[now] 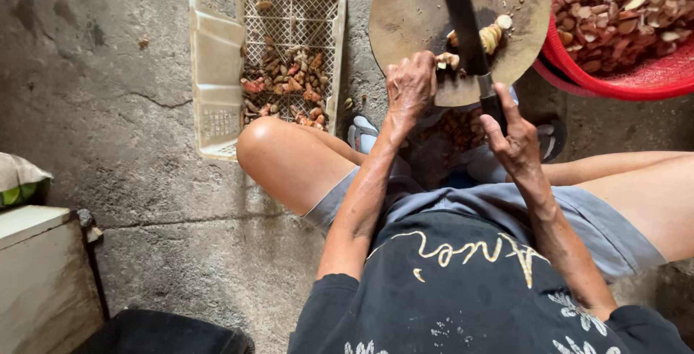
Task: The person sits on the floor and uses a large knife to chop reddish-brown root vegetables on a round wooden board. They pick up pieces from a white plastic crate, slice them into smaller chunks, and place the cut pieces into a red basket. The process is repeated continuously throughout the clip.
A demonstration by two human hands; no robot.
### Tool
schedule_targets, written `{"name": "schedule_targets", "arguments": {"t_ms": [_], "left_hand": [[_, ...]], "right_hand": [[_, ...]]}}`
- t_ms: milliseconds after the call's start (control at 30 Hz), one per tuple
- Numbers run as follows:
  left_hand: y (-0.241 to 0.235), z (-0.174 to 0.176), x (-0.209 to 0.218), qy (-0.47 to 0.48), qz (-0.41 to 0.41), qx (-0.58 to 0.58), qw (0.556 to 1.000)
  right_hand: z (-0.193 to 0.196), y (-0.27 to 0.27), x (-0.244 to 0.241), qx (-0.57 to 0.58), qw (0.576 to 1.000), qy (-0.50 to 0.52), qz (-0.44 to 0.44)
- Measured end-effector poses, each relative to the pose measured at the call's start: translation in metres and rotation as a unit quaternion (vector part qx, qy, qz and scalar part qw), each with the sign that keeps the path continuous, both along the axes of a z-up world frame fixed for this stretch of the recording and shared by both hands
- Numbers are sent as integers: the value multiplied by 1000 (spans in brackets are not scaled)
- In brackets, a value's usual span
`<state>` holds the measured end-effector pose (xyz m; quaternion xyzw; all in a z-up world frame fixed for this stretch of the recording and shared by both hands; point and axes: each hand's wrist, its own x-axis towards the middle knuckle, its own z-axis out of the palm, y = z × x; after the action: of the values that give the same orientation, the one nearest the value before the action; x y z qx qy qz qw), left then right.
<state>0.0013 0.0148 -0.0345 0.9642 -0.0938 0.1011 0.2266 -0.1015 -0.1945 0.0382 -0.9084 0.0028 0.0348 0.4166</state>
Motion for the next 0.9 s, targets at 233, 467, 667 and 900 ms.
{"name": "schedule_targets", "arguments": {"t_ms": [233,467,667,900], "left_hand": [[49,1,-37,160,-121,-134,970],[16,-14,-106,323,-183,-26,928],[13,-4,-98,254,-175,-109,945],[-7,60,-80,206,-195,-109,953]], "right_hand": [[15,-9,-25,-94,991,-56,80],[-1,-27,-47,-170,984,-23,40],[11,-107,-34,-232,965,-9,-125],[7,-78,-24,-175,979,-47,-91]]}}
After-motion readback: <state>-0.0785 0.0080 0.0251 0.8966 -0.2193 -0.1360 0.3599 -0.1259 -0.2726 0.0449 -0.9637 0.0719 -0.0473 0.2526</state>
